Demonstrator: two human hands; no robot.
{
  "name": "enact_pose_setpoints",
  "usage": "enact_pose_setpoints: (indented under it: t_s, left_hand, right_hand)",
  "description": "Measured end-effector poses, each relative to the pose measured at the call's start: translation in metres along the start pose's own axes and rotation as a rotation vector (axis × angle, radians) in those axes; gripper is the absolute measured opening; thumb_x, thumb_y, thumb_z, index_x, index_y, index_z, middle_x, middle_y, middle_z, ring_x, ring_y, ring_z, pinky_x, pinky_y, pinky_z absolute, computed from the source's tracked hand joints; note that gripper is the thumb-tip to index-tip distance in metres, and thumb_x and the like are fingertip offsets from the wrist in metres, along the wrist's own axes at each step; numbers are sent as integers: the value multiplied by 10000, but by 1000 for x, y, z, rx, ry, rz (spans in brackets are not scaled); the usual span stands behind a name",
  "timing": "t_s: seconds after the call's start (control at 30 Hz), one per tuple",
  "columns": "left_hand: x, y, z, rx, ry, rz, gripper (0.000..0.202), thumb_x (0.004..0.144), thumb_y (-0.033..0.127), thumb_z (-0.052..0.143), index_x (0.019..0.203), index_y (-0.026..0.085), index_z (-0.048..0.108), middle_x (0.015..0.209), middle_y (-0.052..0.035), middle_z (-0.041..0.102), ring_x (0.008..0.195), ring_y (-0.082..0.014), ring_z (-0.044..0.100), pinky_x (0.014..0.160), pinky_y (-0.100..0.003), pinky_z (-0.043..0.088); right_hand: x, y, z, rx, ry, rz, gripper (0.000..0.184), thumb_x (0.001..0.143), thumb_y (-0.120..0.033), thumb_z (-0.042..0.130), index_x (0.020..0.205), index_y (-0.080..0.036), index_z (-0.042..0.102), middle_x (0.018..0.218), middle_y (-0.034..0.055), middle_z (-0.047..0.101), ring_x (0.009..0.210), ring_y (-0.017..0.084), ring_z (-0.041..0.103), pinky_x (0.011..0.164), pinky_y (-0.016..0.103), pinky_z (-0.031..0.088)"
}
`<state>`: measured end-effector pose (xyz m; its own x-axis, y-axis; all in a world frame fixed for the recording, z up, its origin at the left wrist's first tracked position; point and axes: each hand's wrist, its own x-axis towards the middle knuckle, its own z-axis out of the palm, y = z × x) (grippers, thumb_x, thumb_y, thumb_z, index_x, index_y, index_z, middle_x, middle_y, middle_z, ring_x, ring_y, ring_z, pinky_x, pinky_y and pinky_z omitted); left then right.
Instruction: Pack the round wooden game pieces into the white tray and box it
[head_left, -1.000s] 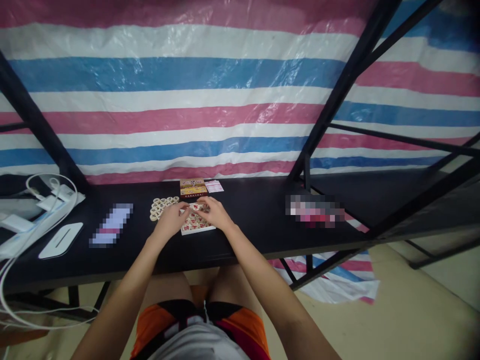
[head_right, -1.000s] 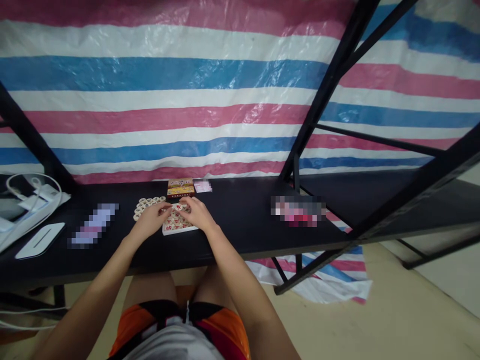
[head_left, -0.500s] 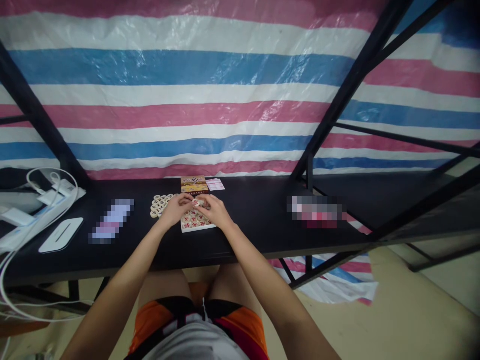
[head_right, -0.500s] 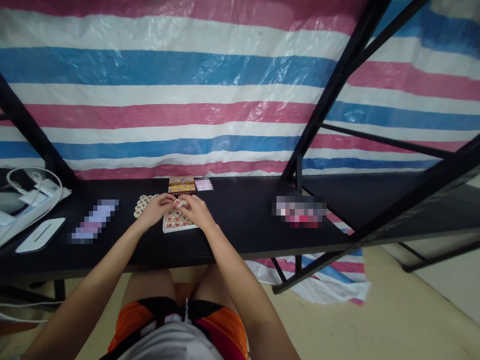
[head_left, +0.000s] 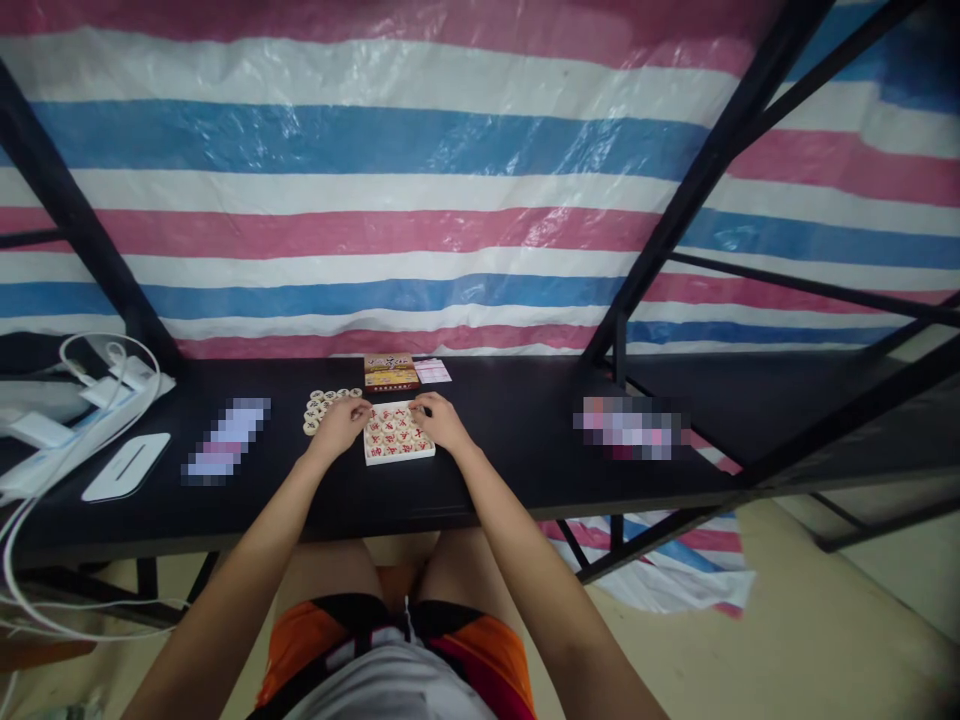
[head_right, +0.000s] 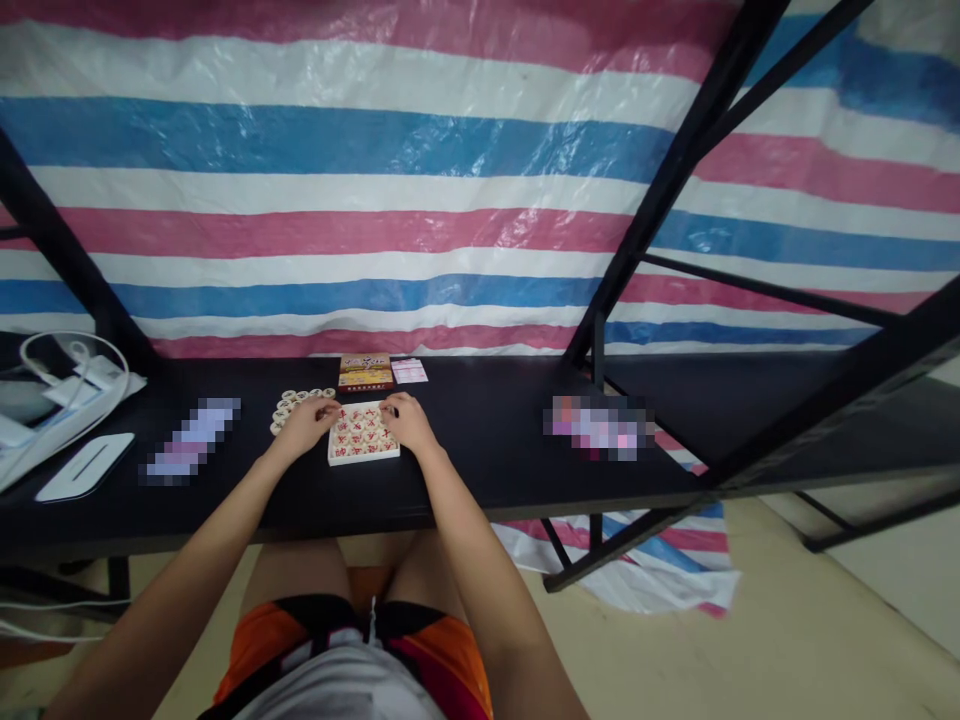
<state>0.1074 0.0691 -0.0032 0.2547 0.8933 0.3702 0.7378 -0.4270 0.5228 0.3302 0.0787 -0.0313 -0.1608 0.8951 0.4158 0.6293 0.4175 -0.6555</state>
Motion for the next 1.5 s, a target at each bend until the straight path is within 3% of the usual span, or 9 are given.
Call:
enact_pose_setpoints:
  t_s: [0.27, 0.37, 0.47, 0.6, 0.73, 0.87, 1.03, 1.23, 1.5]
  left_hand:
    - [-5, 6, -1, 377, 48, 98, 267, 845, 281, 462, 892, 168, 700, 920, -110, 601, 913, -272, 533, 855, -412, 413]
    - [-7, 12, -2, 394, 90, 151, 267, 850, 273, 457, 944, 168, 684, 960, -119, 589, 930, -274, 523, 861, -420, 408]
    - [-10, 17, 0, 302, 37, 247, 274, 874, 273, 424, 907, 176, 679, 917, -100, 597, 891, -245, 532, 847, -395, 423]
    - [-15, 23, 3, 187, -31, 265, 263, 878, 282, 427, 881, 190, 674, 886, -80, 601, 853, -218, 549, 799, -351, 452]
    - [-16, 22, 4, 166, -65, 243, 258, 877, 260, 424, 888, 178, 668, 874, -84, 604, 857, -223, 557, 793, -347, 453]
    - [-14, 19, 5, 179, -80, 249, 266, 880, 249, 410, 887, 166, 662, 844, -85, 601, 854, -227, 555, 806, -354, 445]
    - [-13, 19, 7, 154, -67, 235, 276, 881, 278, 405, 865, 174, 660, 811, -80, 597, 840, -228, 549, 800, -357, 446]
    - [-14, 21, 4, 108, -63, 235, 267, 875, 296, 417, 842, 187, 658, 817, -78, 617, 830, -225, 553, 811, -364, 440]
    - [-15, 25, 1, 105, -77, 209, 256, 865, 302, 430, 835, 195, 660, 826, -73, 624, 827, -223, 559, 790, -355, 445]
  right_hand:
    - [-1, 0, -1, 21, -6, 10, 173, 804, -198, 540, 886, -206, 692, 982, 37, 615, 919, 148, 581, 909, 290, 418]
    - [1, 0, -7, -78, 44, 24, 253, 838, -184, 469, 999, -195, 663, 1045, 56, 603, 965, 166, 558, 917, 297, 418]
    - [10, 3, -16, -291, 92, 76, 394, 829, -104, 408, 1169, -177, 592, 1243, 97, 533, 1106, 213, 492, 963, 331, 390]
    - [31, 9, -20, -482, -68, 75, 521, 840, -101, 387, 1350, -194, 431, 1437, 89, 370, 1263, 256, 376, 987, 369, 367]
    - [39, 10, -16, -528, -220, 57, 518, 890, -166, 367, 1406, -191, 338, 1345, 101, 490, 1239, 226, 426, 996, 341, 344]
    - [27, 5, -19, -577, -145, 96, 456, 907, -302, 402, 1341, -166, 433, 1204, 150, 572, 1106, 261, 514, 920, 378, 382]
    - [8, -5, -25, -614, -65, 171, 352, 897, -387, 433, 1041, -142, 640, 1120, 163, 572, 1068, 273, 490, 873, 377, 397]
    - [-2, -10, -27, -608, 61, 281, 399, 876, -451, 462, 1110, -155, 592, 1160, 158, 544, 1073, 267, 480, 858, 371, 400]
    - [-1, -7, -28, -574, 37, 382, 487, 831, -505, 529, 1180, -166, 541, 1124, 159, 579, 1057, 271, 510, 848, 375, 400]
